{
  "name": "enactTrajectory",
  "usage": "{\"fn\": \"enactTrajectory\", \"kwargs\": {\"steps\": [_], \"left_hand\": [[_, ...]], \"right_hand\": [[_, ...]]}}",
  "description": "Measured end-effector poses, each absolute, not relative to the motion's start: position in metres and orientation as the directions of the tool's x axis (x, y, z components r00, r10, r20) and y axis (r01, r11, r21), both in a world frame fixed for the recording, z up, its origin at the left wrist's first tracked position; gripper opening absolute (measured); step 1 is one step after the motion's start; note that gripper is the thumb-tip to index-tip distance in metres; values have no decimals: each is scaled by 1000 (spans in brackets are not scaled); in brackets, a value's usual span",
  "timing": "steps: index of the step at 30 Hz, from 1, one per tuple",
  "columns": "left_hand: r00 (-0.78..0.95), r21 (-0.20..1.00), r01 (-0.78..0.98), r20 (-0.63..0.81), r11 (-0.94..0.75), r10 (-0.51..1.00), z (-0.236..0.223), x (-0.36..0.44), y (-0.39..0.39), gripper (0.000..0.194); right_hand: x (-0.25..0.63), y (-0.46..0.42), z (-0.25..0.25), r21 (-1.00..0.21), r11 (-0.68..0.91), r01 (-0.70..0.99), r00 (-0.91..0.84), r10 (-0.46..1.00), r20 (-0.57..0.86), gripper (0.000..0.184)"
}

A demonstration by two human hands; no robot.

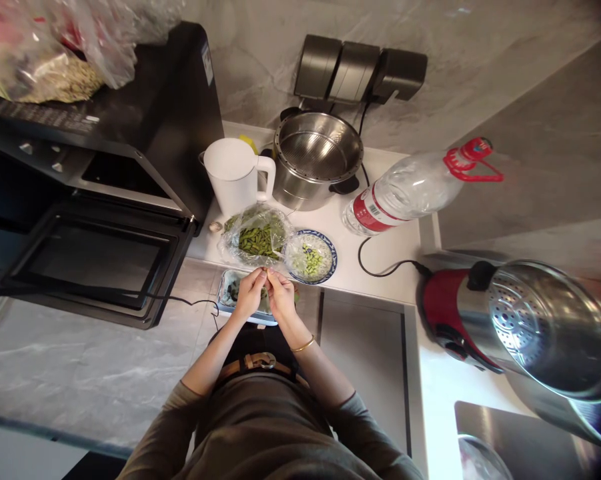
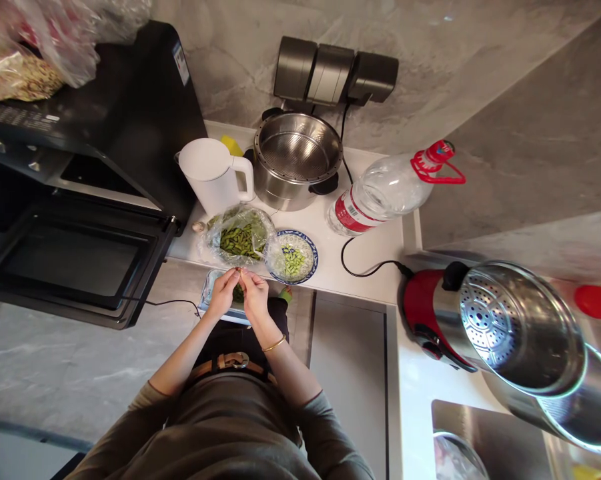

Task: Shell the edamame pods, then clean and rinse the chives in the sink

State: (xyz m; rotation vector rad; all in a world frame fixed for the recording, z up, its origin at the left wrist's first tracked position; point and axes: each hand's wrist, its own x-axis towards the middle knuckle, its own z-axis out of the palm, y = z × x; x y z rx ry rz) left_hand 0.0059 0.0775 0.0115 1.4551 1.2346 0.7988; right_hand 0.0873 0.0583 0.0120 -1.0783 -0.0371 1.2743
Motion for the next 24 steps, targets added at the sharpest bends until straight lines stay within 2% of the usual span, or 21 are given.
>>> {"fn": "enactTrajectory", "kwargs": {"steps": [3, 8, 13, 18, 21, 24], "left_hand": [[231, 957, 286, -115, 46, 966, 12, 7, 80, 35], [247, 899, 423, 3, -111, 969, 14, 4, 83, 32], [285, 815, 493, 180, -305, 942, 15, 2, 83, 30], [285, 677, 626, 263, -387, 922, 13, 2, 85, 31], [368, 558, 711, 225, -429, 902, 15, -2, 86, 30], [488, 468, 764, 29, -443, 872, 16, -11, 84, 33]], "right_hand": [[86, 57, 12, -635, -99, -766, 349, 765, -541, 19], [90, 58, 15, -595, -132, -793, 295, 771, -565, 15], [95, 59, 16, -558, -188, -809, 194, 810, -554, 14], [96, 56, 15, -560, -203, -803, 162, 830, -534, 20], [102, 53, 10, -547, -221, -808, 164, 806, -569, 22], [122, 50, 0, -577, -212, -788, 231, 768, -598, 23]]}}
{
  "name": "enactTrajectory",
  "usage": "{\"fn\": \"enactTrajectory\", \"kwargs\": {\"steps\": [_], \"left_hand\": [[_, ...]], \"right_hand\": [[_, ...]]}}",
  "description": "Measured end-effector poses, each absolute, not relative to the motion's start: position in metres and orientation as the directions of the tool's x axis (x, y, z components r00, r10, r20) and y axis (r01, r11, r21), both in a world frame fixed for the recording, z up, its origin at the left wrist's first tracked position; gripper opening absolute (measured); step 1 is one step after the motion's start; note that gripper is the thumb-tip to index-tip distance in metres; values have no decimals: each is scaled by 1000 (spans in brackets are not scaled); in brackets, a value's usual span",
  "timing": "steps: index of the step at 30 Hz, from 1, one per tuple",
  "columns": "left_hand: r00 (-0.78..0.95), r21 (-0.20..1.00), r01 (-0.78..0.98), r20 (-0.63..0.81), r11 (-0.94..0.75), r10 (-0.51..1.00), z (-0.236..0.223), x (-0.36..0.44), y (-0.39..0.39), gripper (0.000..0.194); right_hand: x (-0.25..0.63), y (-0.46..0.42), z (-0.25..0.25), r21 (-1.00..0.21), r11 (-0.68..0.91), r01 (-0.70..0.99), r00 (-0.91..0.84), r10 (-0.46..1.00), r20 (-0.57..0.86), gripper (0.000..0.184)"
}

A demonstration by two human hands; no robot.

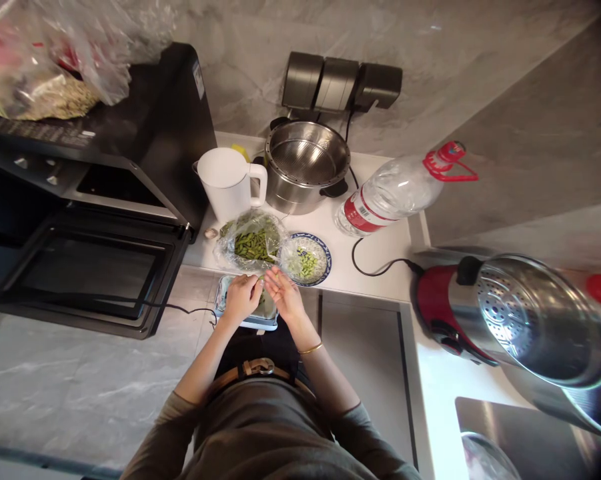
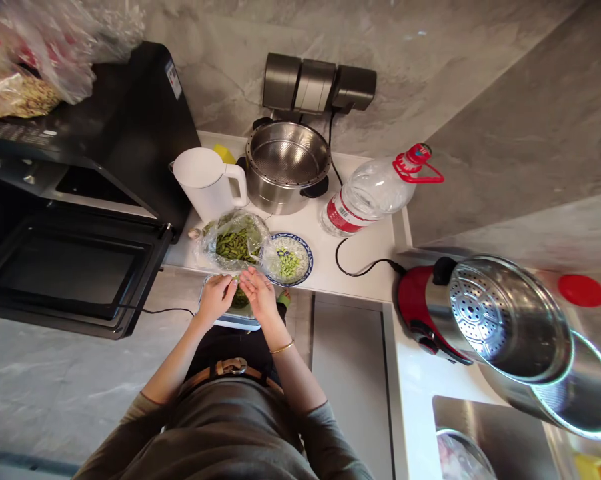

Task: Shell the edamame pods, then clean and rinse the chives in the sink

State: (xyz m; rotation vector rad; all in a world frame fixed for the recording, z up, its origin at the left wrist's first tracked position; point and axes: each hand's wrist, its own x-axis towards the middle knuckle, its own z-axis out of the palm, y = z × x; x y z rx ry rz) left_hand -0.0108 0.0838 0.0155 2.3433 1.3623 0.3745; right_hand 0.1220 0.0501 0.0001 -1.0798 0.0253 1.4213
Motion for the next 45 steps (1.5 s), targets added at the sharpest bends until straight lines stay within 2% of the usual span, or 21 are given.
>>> {"fn": "enactTrajectory", "kwargs": {"steps": [3, 5, 7, 10, 12, 14, 17, 18, 19, 20, 25, 29, 38, 39, 41, 43, 45], "left_hand": [[534, 354, 831, -291, -430, 794, 5, -21, 77, 36], [504, 277, 864, -473, -420, 723, -8, -26, 73, 38], [455, 228, 886, -592, -404, 664, -22, -28, 70, 37], [391, 196, 915, -639, -352, 662, -33, -25, 71, 34], [373, 217, 928, -584, -304, 721, -32, -20, 77, 34], [366, 277, 925, -465, -260, 806, -27, -14, 89, 36], [335, 381, 887, -143, -260, 931, -22, -5, 120, 33], [322, 394, 873, -21, -288, 947, -21, -3, 133, 33], [333, 384, 865, 41, -323, 942, -22, -1, 146, 34], [343, 353, 874, 40, -334, 939, -23, 1, 159, 35], [394, 214, 909, -162, -358, 905, -30, 5, 195, 34], [415, 184, 904, -163, -386, 895, -30, 5, 195, 34], [406, 246, 894, -95, -374, 909, -25, 3, 196, 28], [386, 284, 892, -77, -351, 919, -24, 1, 195, 28], [320, 482, 832, -12, -275, 948, -21, -1, 189, 26], [222, 759, 624, 58, -188, 973, -18, -1, 178, 23], [133, 924, 361, 82, -126, 988, -15, 1, 163, 19]], "right_hand": [[154, 53, -13, -755, -115, -645, 463, 727, -507, 24], [178, 59, -22, -894, -74, -442, 629, 685, -367, 26], [198, 64, -30, -971, -104, -214, 709, 668, -228, 28], [217, 69, -39, -976, -215, 48, 694, 710, -122, 37], [220, 68, -40, -954, -248, 167, 674, 735, -73, 42], [216, 67, -37, -946, -232, 227, 667, 745, -22, 43], [201, 64, -29, -966, -166, 198, 640, 768, -1, 39], [195, 64, -26, -974, -147, 173, 624, 781, -7, 37], [188, 64, -23, -980, -132, 151, 607, 794, -14, 36], [182, 63, -21, -983, -124, 137, 591, 807, -19, 34], [163, 61, -16, -976, -133, 174, 529, 848, -21, 28], [158, 58, -15, -969, -148, 197, 520, 854, -25, 28], [152, 67, 1, -988, -75, 136, 513, 858, 5, 26], [150, 68, 3, -989, -71, 129, 515, 857, 5, 24], [145, 70, 7, -996, -76, 56, 526, 849, -35, 20], [138, 73, 9, -989, -98, -108, 519, 843, -141, 15], [131, 77, 10, -937, -145, -319, 466, 837, -288, 18]]}}
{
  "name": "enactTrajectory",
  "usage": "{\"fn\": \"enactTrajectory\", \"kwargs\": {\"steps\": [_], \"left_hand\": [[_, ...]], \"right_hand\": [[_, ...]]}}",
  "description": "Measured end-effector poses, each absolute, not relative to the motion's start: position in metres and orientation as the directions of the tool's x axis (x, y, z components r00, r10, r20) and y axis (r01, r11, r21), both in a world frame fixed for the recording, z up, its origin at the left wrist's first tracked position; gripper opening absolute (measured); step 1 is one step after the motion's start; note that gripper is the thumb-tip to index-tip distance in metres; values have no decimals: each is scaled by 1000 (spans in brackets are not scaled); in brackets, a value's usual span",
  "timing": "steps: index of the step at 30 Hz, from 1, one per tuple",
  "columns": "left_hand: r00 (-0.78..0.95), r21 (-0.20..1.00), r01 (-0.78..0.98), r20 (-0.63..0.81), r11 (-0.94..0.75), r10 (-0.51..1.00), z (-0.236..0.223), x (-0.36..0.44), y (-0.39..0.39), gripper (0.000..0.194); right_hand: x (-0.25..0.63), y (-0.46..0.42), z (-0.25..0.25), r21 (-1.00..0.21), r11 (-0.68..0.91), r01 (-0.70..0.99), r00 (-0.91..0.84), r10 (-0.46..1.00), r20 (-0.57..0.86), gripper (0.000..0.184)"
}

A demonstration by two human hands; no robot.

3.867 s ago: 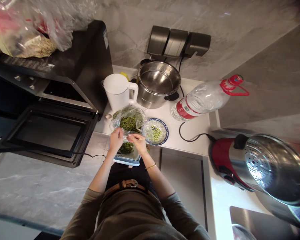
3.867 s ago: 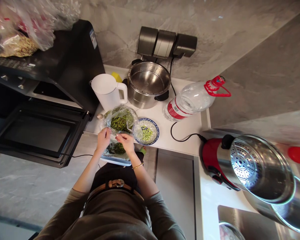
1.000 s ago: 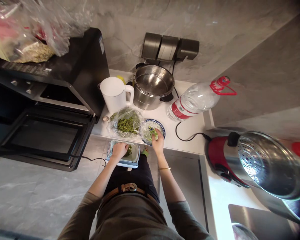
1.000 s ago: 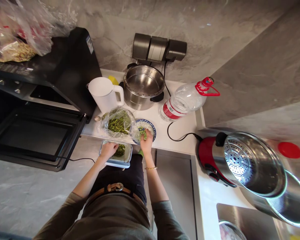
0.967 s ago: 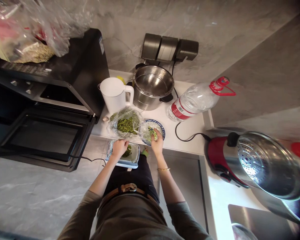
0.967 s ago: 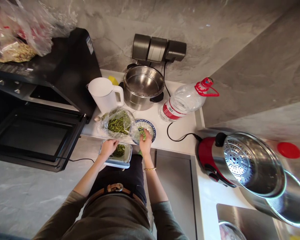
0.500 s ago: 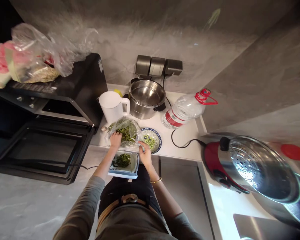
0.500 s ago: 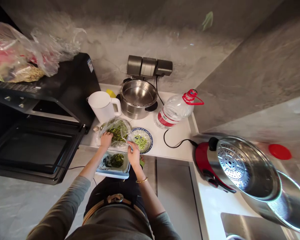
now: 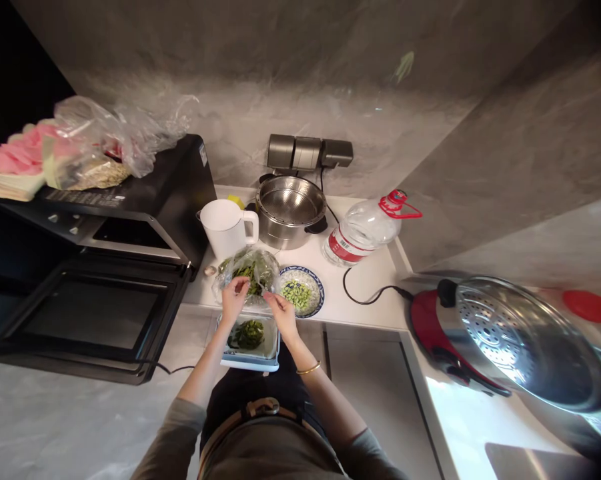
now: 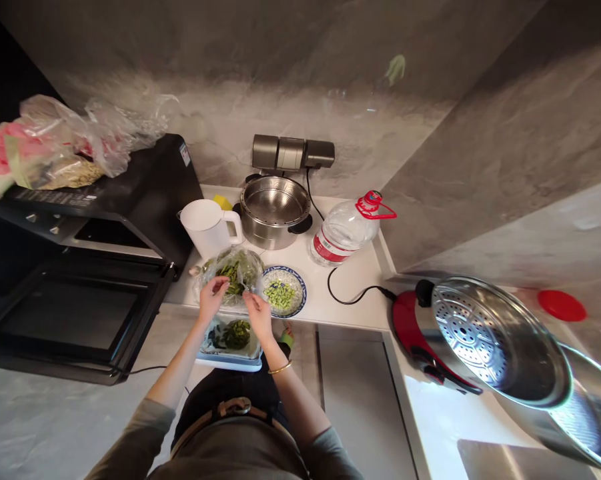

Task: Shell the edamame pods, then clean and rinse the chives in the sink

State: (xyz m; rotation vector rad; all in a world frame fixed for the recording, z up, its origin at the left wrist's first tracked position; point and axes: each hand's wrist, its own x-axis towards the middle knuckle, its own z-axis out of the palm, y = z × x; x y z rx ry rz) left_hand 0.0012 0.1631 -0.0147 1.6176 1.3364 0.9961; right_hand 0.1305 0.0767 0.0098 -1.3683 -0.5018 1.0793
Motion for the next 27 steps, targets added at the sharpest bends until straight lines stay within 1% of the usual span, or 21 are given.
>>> {"fn": "enactTrajectory", "kwargs": {"steps": [2, 4, 6, 7, 9, 11, 13, 14, 16, 17, 20, 22, 24, 27], "left_hand": [[66, 977, 201, 56, -68, 996, -11, 5, 146, 23], [21, 993, 120, 17, -19, 1000, -9, 8, 131, 29], [2, 997, 74, -18, 18, 1000, -8, 10, 120, 32], [0, 998, 59, -32, 32, 999, -9, 10, 116, 33], [6, 998, 48, -46, 46, 999, -10, 9, 110, 35], [30, 997, 65, -39, 37, 999, -12, 4, 107, 36], [72, 992, 126, -6, -3, 997, -13, -3, 105, 34], [103, 981, 187, 24, -43, 994, -13, -7, 103, 32], [204, 916, 364, 100, -170, 974, -12, -15, 99, 26], [273, 852, 461, 129, -248, 953, -12, -18, 96, 22], [453, 603, 665, 143, -441, 880, -12, -24, 84, 20], [502, 469, 732, 118, -494, 857, -15, -24, 74, 22], [518, 396, 762, 102, -513, 849, -20, -21, 63, 22], [511, 393, 768, 100, -506, 854, -27, -17, 52, 24]], "right_hand": [[123, 81, 11, -828, -223, -514, 361, 820, -445, 26], [116, 83, 13, -692, -269, -670, 250, 796, -551, 31], [111, 84, 15, -582, -248, -775, 189, 787, -587, 33], [109, 83, 16, -547, -223, -807, 182, 787, -590, 33], [106, 81, 16, -513, -192, -837, 180, 788, -588, 32], [106, 78, 15, -513, -188, -838, 172, 800, -574, 31], [106, 75, 12, -522, -192, -831, 162, 814, -558, 30], [107, 74, 10, -524, -200, -828, 157, 815, -558, 29], [108, 70, 6, -519, -233, -823, 141, 801, -582, 25], [108, 68, 3, -513, -251, -821, 133, 790, -599, 24], [107, 59, -6, -490, -284, -824, 120, 759, -640, 22], [103, 52, -13, -471, -298, -830, 114, 737, -667, 21], [97, 46, -20, -460, -290, -839, 135, 709, -693, 17], [87, 39, -28, -457, -233, -858, 195, 675, -711, 12]]}}
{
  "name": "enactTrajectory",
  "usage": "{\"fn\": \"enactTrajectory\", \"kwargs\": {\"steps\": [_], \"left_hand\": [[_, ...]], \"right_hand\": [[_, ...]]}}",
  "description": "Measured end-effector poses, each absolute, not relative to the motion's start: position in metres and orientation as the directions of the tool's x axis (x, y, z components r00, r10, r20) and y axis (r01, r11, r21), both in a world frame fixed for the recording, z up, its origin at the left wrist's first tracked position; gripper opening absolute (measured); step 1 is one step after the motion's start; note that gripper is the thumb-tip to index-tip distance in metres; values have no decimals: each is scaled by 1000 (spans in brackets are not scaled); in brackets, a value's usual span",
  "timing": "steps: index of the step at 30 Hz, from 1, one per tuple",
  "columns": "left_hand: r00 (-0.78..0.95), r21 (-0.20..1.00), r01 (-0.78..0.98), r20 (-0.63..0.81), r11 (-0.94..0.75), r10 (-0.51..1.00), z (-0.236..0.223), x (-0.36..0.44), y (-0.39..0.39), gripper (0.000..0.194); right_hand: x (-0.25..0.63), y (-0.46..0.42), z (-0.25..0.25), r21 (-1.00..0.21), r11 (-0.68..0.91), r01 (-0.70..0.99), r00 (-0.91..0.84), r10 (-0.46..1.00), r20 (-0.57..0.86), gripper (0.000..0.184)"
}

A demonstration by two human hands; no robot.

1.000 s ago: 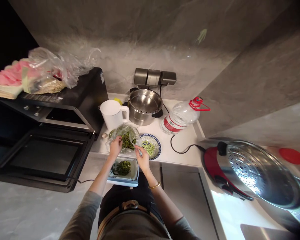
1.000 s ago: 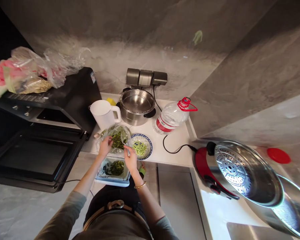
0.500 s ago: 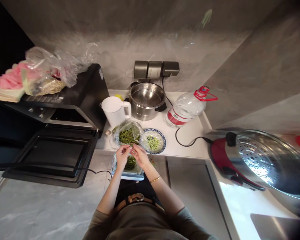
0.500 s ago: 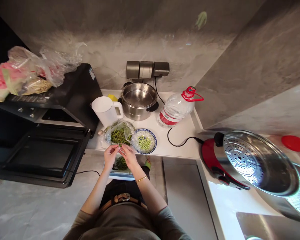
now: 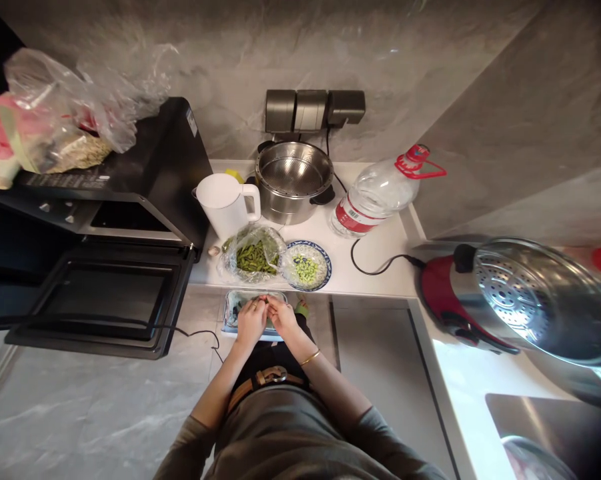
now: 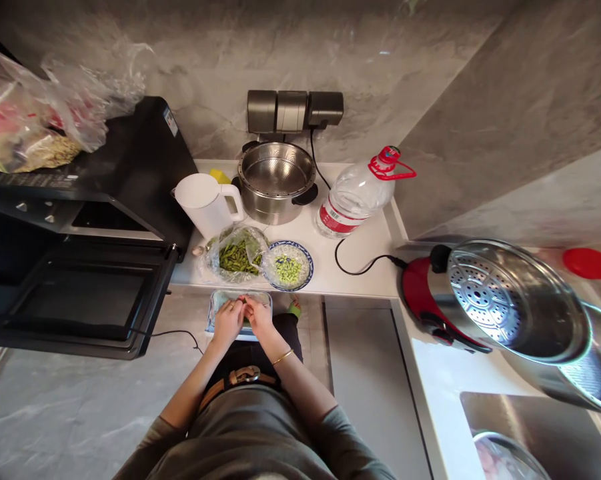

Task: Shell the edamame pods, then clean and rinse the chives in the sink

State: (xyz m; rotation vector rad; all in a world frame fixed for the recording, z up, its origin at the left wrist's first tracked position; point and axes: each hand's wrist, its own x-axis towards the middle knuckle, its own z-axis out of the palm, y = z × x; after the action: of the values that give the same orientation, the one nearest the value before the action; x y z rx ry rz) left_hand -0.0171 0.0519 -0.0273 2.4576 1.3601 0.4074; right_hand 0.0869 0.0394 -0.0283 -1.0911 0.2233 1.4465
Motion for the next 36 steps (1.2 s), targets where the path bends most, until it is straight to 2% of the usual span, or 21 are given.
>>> {"fn": "enactTrajectory", "kwargs": {"steps": [3, 5, 9, 12, 15, 21, 29, 32, 36], "left_hand": [[445, 472, 769, 89, -431, 891, -33, -15, 47, 27], [388, 577, 736, 70, -354, 919, -36, -15, 46, 29], [296, 802, 578, -34, -151, 955, -35, -14, 45, 36], [212, 871, 492, -109, -10, 971, -32, -13, 45, 40], [189, 851, 526, -111, -6, 976, -32, -15, 46, 44], [372, 725, 634, 21, -270, 928, -36, -22, 47, 40], [464, 592, 704, 33, -391, 885, -48, -26, 42, 37], [456, 620, 695, 10, -363, 890, -46, -26, 39, 38], [378, 739, 638, -57, -215, 924, -42, -26, 37, 40]], "right_hand": [[78, 36, -33, -433, -195, -880, 207, 664, -719, 12], [75, 33, -34, -416, -172, -893, 202, 672, -712, 12], [73, 27, -34, -415, -151, -897, 182, 730, -659, 21], [73, 24, -33, -423, -152, -893, 162, 769, -619, 26], [73, 25, -32, -439, -152, -885, 161, 787, -596, 27], [77, 27, -34, -456, -226, -861, 126, 773, -621, 23], [78, 20, -43, -395, -282, -874, 76, 724, -686, 28], [79, 18, -43, -392, -310, -866, 56, 719, -692, 28], [78, 16, -39, -420, -301, -856, 64, 745, -664, 28]]}}
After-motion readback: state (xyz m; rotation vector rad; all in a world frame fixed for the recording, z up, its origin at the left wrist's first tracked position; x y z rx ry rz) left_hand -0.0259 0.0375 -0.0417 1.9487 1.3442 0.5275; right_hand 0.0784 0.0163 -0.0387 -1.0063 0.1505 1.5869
